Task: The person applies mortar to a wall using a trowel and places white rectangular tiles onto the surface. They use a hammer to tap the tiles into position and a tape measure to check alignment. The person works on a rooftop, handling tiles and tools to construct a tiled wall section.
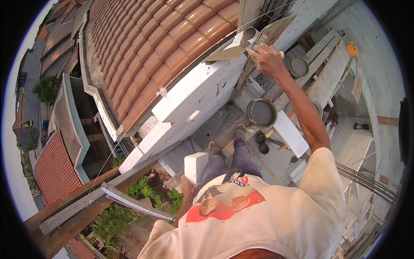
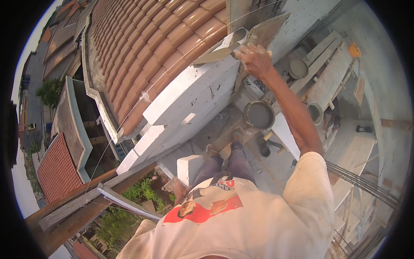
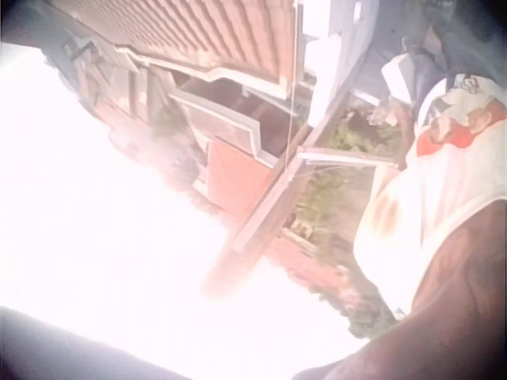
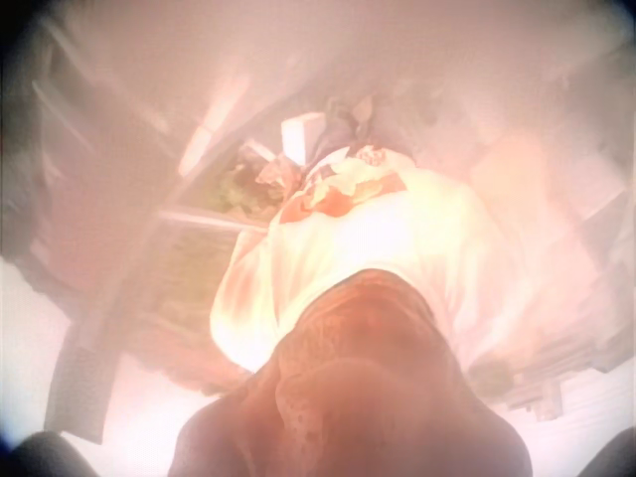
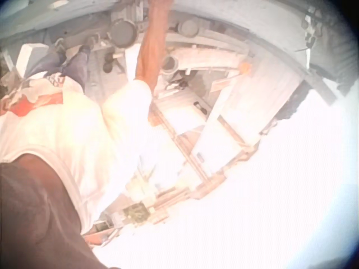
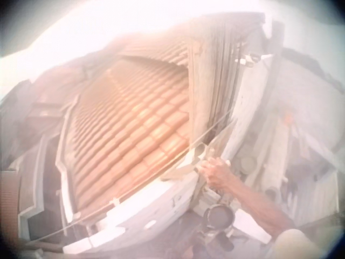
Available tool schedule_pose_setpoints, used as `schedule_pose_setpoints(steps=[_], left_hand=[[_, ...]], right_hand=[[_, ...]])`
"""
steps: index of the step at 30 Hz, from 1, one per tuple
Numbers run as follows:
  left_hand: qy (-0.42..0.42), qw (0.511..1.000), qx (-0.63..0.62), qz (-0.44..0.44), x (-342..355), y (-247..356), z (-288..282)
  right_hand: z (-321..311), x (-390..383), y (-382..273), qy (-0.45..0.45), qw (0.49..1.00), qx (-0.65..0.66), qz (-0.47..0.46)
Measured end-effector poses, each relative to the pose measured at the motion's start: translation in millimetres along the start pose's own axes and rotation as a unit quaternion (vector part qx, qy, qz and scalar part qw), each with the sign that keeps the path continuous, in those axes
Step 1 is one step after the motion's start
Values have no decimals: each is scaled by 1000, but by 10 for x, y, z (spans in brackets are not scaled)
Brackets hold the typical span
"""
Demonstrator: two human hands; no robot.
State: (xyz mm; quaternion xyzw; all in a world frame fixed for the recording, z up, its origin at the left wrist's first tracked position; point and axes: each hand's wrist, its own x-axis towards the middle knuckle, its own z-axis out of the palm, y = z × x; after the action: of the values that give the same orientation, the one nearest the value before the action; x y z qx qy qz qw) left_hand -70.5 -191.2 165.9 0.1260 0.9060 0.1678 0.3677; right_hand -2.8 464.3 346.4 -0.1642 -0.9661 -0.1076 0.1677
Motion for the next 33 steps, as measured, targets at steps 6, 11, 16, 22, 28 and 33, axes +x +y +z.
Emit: schedule_pose_setpoints(steps=[6, 11, 16, 22, 28, 33], left_hand=[[-16, 949, -284, -134, -162, -35, -5], [-20, 974, -141, -178, -184, 42, -137], [-19, 982, -132, -131, 40, -322, 12], [-8, 989, -126, -79, 38, -25, -256], [-11, 998, 38, 43, 110, 106, -501], [-25, 998, 47, 18, 169, 590, -684]], right_hand=[[290, -391, -729, -31, 979, 52, 194], [161, -350, -1436, -12, 975, 71, 210], [68, -233, -1627, -30, 984, 60, 167], [354, -483, -2220, -67, 967, 134, 205], [191, -989, -2436, -74, 947, 233, 209], [124, -1792, -2368, -44, 888, 366, 276]])
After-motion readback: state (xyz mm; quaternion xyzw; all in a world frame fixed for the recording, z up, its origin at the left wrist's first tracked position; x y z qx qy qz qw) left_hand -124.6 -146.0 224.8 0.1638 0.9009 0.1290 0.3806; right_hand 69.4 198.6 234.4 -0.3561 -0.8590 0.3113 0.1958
